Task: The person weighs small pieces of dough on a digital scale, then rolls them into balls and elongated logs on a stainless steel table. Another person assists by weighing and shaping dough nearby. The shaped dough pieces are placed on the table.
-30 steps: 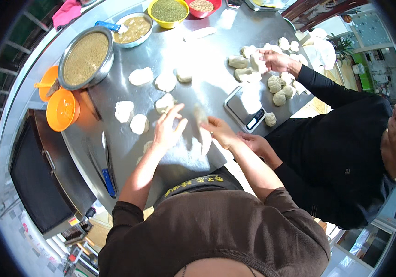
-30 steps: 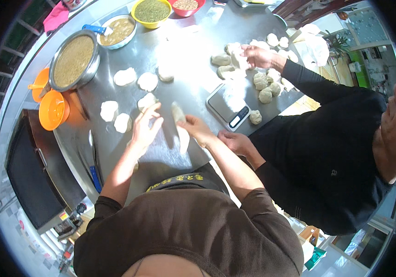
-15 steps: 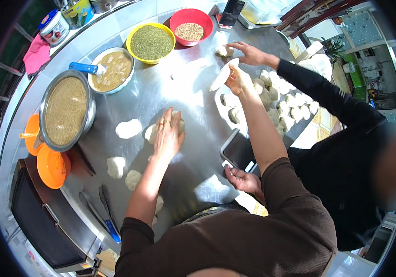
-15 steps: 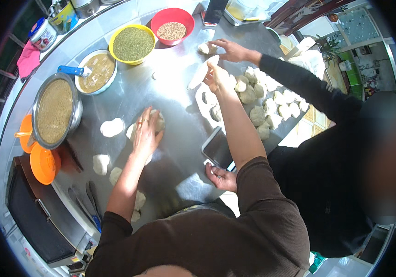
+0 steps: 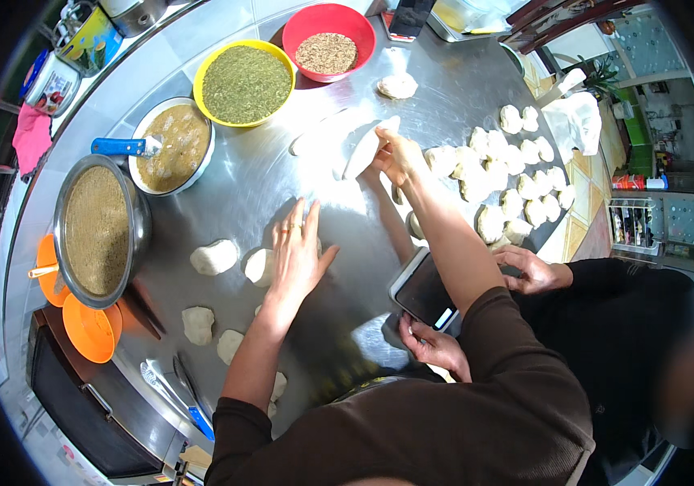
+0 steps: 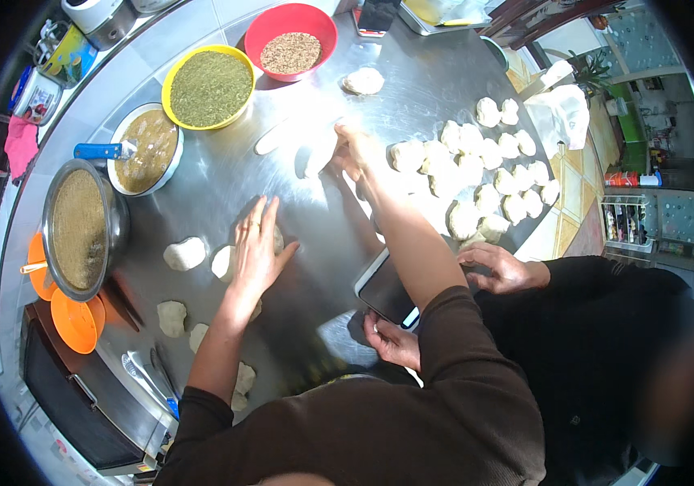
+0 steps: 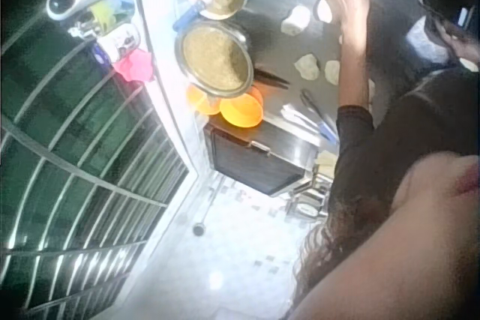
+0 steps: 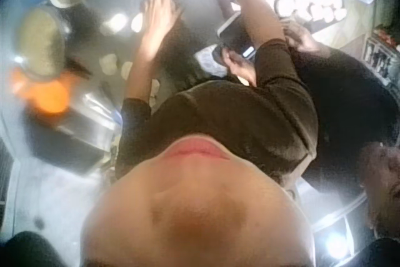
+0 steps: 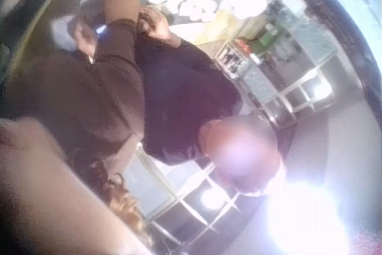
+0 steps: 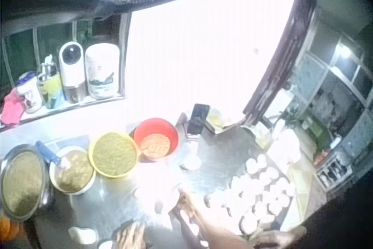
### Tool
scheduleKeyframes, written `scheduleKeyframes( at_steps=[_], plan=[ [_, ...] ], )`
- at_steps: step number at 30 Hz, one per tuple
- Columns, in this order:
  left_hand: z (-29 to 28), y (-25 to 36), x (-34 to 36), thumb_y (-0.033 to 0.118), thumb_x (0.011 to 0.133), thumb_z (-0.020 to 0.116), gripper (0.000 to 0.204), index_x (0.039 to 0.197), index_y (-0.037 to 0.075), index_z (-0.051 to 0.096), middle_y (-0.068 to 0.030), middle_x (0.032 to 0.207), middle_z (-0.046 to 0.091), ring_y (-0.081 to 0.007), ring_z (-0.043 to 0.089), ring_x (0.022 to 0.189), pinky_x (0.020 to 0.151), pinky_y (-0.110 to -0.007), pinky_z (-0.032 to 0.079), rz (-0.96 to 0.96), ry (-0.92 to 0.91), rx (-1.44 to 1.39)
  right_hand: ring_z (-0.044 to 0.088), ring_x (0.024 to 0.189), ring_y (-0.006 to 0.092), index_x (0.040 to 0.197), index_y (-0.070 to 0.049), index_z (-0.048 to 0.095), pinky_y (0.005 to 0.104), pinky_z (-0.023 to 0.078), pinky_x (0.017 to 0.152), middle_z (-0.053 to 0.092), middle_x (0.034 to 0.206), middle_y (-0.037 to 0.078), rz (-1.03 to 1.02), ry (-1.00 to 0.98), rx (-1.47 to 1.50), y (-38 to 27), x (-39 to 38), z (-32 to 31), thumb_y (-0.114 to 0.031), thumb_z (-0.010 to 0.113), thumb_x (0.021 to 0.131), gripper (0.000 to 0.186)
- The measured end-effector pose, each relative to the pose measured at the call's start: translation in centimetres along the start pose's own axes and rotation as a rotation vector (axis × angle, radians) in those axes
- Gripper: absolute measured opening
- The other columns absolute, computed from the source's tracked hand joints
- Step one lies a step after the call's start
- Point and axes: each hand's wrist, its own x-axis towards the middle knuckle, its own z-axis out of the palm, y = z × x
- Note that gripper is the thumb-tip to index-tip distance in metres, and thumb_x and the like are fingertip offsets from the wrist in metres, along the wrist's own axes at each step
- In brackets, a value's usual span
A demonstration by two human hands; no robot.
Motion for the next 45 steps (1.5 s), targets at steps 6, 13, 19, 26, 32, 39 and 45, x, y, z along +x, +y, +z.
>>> scheduleKeyframes(
  at_steps=[6,13,19,26,32,39,45],
  plan=[
    [2.4,0.3,7.3,0.019,0.076,0.079,0.085,0.145,0.002,0.032,-0.0270,0.127,0.056,-0.0441,0.056,0.115,0.095,-0.048,0.047,-0.210,0.055,-0.377,0.062,0.108,0.0281,0.125,0.005,0.053,0.0408,0.054,0.086,0.061,0.121,0.016,0.286,-0.353,-0.127,-0.7,-5.5,4.5,-0.031,0.062,0.094,0.048],
    [3.6,-0.4,9.4,0.011,0.082,0.072,0.053,0.129,-0.003,0.051,-0.0245,0.110,0.065,-0.0375,0.064,0.100,0.086,-0.040,0.052,-0.128,-0.010,-0.223,0.038,0.130,0.0445,0.138,-0.019,0.049,0.0481,0.037,0.108,0.038,0.141,0.025,-1.006,0.451,-1.459,-7.0,7.4,-1.5,-0.028,0.078,0.076,0.069],
    [1.5,0.4,10.5,0.010,0.089,0.066,0.046,0.131,0.000,0.053,-0.0048,0.097,0.064,-0.0089,0.056,0.075,0.067,-0.024,0.047,-0.583,-0.210,-1.149,0.041,0.127,0.0377,0.134,-0.026,0.054,0.0500,0.040,0.106,0.042,0.140,0.018,-0.637,0.195,-1.647,-9.7,13.4,-2.7,-0.034,0.072,0.080,0.058],
    [2.4,1.3,12.9,0.008,0.092,0.061,0.045,0.135,0.001,0.052,-0.0032,0.103,0.064,-0.0074,0.057,0.079,0.069,-0.024,0.047,-0.432,-0.273,-1.169,0.031,0.140,0.0365,0.148,-0.021,0.034,0.0479,0.032,0.114,0.032,0.151,0.018,-0.819,-0.321,-1.964,-14.3,8.1,-6.2,-0.027,0.083,0.067,0.094],
    [5.8,2.7,19.9,0.005,0.082,0.070,0.054,0.133,0.001,0.052,-0.0115,0.105,0.068,-0.0236,0.067,0.094,0.080,-0.036,0.051,0.208,0.059,-0.579,0.064,0.105,0.0300,0.116,-0.007,0.060,0.0411,0.052,0.088,0.066,0.111,0.013,-0.573,-0.479,-1.678,-12.5,2.2,-1.7,-0.011,0.075,0.074,0.045],
    [7.6,2.2,28.4,0.011,0.079,0.071,0.035,0.110,0.004,0.056,-0.0194,0.099,0.065,-0.0392,0.062,0.093,0.078,-0.046,0.050,0.170,0.157,-0.059,0.051,0.124,0.0236,0.118,-0.018,0.063,0.0552,0.034,0.108,0.062,0.118,0.004,-0.869,-0.088,-2.085,-13.5,11.0,-3.2,-0.015,0.061,0.086,0.033],
    [6.7,0.4,24.0,0.031,0.082,0.072,0.046,0.118,0.007,0.056,-0.0126,0.116,0.060,-0.0307,0.056,0.111,0.091,-0.045,0.046,0.145,0.213,0.344,0.020,0.147,0.0297,0.143,-0.031,0.044,0.0657,0.017,0.114,0.032,0.154,0.004,-0.870,-0.166,-1.959,-10.4,12.8,-3.8,-0.027,0.060,0.089,0.056]
  ],
)
